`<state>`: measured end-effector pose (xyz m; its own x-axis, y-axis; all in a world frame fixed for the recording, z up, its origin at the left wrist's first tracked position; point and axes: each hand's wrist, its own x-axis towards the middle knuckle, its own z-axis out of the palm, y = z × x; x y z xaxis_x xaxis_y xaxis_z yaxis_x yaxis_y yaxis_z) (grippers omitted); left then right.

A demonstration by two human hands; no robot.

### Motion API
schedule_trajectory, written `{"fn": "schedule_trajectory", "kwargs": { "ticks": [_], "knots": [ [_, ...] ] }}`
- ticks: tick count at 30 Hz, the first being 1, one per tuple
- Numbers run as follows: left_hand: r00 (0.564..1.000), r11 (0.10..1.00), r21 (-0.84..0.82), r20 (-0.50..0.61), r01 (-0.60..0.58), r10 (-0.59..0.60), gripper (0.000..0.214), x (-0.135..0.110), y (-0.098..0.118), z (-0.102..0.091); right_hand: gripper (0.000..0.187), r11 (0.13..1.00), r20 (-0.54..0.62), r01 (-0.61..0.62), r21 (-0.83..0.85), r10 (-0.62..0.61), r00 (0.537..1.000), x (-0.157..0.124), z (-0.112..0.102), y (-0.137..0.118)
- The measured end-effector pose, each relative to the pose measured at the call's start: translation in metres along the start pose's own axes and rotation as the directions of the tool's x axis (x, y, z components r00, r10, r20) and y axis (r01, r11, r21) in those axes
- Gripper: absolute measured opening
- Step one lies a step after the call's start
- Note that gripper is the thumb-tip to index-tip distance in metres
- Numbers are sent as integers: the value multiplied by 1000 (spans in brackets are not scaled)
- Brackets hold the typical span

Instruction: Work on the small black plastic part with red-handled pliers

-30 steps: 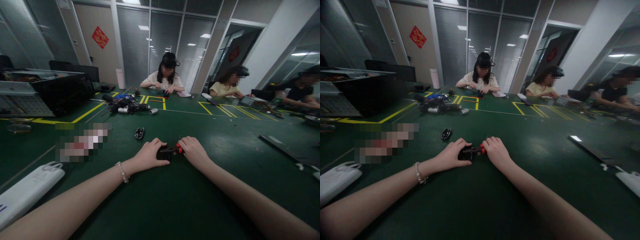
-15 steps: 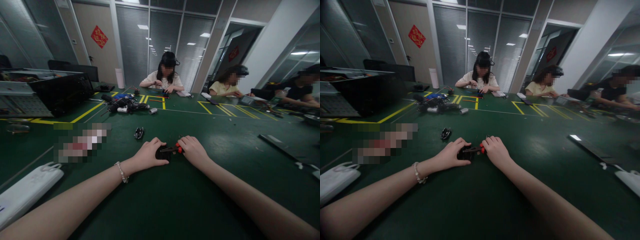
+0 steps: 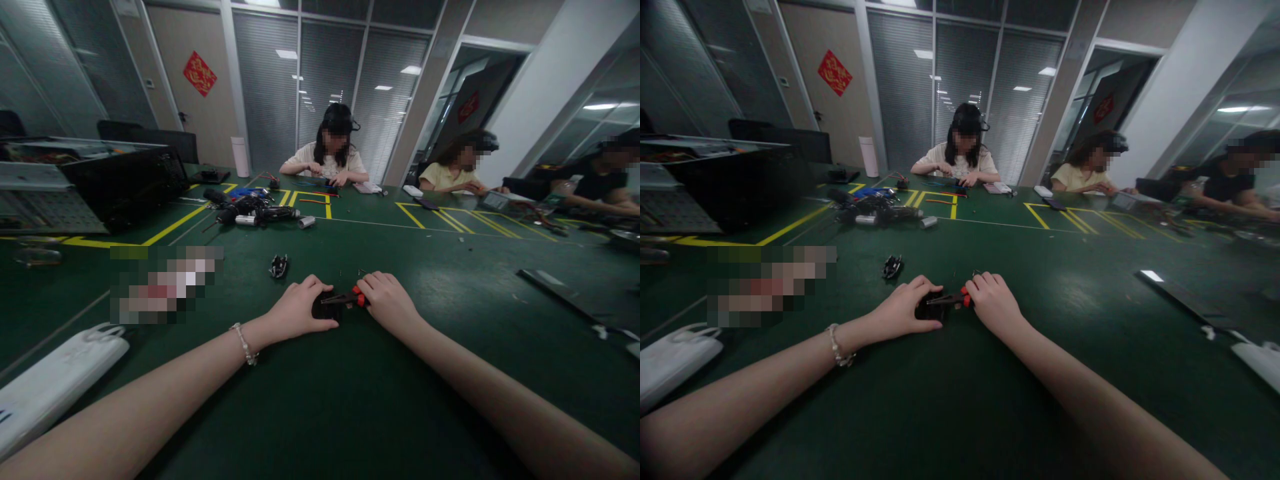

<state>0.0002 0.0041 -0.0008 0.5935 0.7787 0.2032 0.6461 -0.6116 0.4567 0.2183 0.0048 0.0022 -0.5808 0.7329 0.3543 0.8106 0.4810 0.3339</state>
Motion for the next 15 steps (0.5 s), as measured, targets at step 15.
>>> {"fn": "schedule_trajectory", "kwargs": {
  "ticks": [15],
  "knots": [
    [1000,1000,-9,-2,-3,3,65,-1,-2,1,32,999,-36,6,36,-5,999,-2,1,2]
  ]
}}
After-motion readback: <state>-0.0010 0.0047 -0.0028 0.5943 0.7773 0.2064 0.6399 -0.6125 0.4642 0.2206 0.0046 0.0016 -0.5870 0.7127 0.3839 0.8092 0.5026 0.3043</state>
